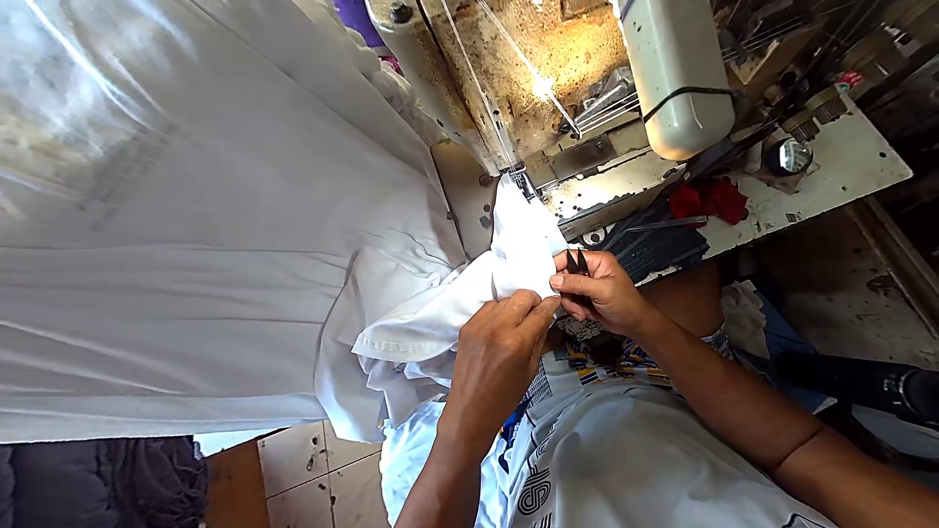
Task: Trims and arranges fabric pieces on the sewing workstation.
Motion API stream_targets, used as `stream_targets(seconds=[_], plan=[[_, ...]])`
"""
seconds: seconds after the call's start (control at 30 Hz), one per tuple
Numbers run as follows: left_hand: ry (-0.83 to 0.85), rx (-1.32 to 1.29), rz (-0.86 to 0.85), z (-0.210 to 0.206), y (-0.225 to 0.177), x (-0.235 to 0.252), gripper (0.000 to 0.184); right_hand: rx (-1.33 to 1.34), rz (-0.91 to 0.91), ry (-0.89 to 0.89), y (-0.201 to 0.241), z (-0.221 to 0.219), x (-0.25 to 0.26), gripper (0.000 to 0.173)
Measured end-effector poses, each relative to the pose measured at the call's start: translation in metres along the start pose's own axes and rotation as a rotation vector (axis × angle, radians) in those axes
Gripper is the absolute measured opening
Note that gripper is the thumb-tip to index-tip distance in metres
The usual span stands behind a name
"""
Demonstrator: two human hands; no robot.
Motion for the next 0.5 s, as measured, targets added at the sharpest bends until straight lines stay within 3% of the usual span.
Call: stream_targets(seconds=[0.5], plan=[[0.004,-0.020,0.011,-0.0020,0.0016,-0.0005,0.023,-0.021,0.010,-0.009,-0.0016,0.0014,0.0001,0.012]])
Point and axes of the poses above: each hand's wrist, its own x-axis towards the middle knuckle, its own z-axis out of the back of the hand, y = z × x, the point moved 4 cm from there along x, towards the middle knuckle
